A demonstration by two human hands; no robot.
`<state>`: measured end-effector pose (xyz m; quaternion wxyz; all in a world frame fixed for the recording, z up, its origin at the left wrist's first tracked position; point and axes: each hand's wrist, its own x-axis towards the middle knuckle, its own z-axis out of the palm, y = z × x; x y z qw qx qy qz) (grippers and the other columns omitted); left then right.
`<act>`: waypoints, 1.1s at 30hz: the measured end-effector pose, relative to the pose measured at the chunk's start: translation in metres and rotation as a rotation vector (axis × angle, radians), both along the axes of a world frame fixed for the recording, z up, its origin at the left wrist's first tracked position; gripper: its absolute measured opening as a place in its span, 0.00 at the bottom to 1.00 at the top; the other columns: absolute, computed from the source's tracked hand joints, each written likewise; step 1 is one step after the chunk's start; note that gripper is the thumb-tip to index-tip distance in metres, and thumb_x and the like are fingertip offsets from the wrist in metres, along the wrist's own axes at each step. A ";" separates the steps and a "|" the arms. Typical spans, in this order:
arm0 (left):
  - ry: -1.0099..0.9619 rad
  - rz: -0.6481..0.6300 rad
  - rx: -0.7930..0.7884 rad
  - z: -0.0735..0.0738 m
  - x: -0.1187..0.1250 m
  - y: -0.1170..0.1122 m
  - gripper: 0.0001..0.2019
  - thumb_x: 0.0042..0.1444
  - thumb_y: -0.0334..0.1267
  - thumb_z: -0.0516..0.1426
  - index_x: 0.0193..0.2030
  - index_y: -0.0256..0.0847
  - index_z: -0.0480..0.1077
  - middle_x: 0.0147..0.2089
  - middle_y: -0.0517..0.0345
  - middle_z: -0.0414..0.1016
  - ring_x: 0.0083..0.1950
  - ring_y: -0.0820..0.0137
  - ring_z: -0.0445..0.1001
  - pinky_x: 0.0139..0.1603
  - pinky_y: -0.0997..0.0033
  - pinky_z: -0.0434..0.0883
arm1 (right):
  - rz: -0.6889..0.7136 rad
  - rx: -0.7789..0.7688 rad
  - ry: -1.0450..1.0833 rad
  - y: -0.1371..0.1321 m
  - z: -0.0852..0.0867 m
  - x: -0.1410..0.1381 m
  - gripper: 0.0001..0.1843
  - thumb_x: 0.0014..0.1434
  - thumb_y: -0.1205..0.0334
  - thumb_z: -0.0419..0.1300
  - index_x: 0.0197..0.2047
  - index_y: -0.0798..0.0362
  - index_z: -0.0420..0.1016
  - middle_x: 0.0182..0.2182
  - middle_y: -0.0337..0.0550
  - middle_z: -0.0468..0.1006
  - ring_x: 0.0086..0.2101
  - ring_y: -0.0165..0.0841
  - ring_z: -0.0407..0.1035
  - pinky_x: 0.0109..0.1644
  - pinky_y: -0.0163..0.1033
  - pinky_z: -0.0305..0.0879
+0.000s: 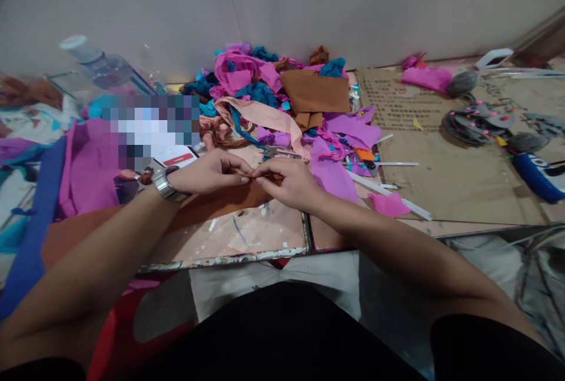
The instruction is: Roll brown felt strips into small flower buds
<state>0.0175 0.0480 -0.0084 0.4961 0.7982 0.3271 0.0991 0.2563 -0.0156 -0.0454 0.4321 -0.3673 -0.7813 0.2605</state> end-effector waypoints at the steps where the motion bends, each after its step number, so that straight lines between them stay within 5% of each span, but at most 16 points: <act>1: 0.015 -0.007 0.000 0.000 0.000 0.000 0.16 0.59 0.45 0.63 0.48 0.38 0.83 0.43 0.54 0.85 0.40 0.68 0.77 0.44 0.70 0.71 | 0.000 0.000 -0.002 0.000 0.000 0.000 0.06 0.64 0.66 0.65 0.43 0.50 0.84 0.38 0.41 0.86 0.37 0.33 0.79 0.44 0.39 0.72; 6: 0.068 -0.049 -0.013 0.005 0.001 -0.002 0.14 0.61 0.44 0.60 0.43 0.35 0.82 0.33 0.59 0.78 0.33 0.73 0.69 0.37 0.73 0.65 | 0.001 -0.004 -0.035 -0.001 0.001 0.000 0.06 0.64 0.66 0.65 0.43 0.50 0.84 0.37 0.41 0.86 0.37 0.34 0.78 0.43 0.40 0.72; 17: 0.063 -0.149 0.049 0.003 0.001 -0.003 0.06 0.60 0.38 0.61 0.39 0.38 0.75 0.33 0.64 0.69 0.34 0.74 0.65 0.37 0.75 0.63 | 0.038 -0.035 -0.020 -0.003 0.003 0.001 0.08 0.63 0.67 0.64 0.42 0.49 0.84 0.38 0.42 0.86 0.39 0.34 0.79 0.46 0.42 0.73; 26: 0.005 -0.137 -0.013 0.005 0.001 -0.003 0.19 0.69 0.52 0.55 0.40 0.37 0.75 0.34 0.61 0.69 0.36 0.72 0.64 0.39 0.72 0.63 | 0.044 -0.034 -0.017 -0.003 0.002 0.000 0.07 0.63 0.66 0.65 0.43 0.49 0.83 0.39 0.42 0.85 0.39 0.34 0.78 0.47 0.42 0.73; 33: -0.017 -0.089 0.017 0.001 0.004 -0.003 0.18 0.69 0.51 0.56 0.39 0.38 0.74 0.32 0.62 0.68 0.34 0.73 0.63 0.38 0.73 0.62 | -0.008 -0.005 -0.038 -0.002 0.002 0.000 0.05 0.64 0.65 0.66 0.43 0.50 0.83 0.39 0.42 0.86 0.38 0.34 0.79 0.45 0.40 0.72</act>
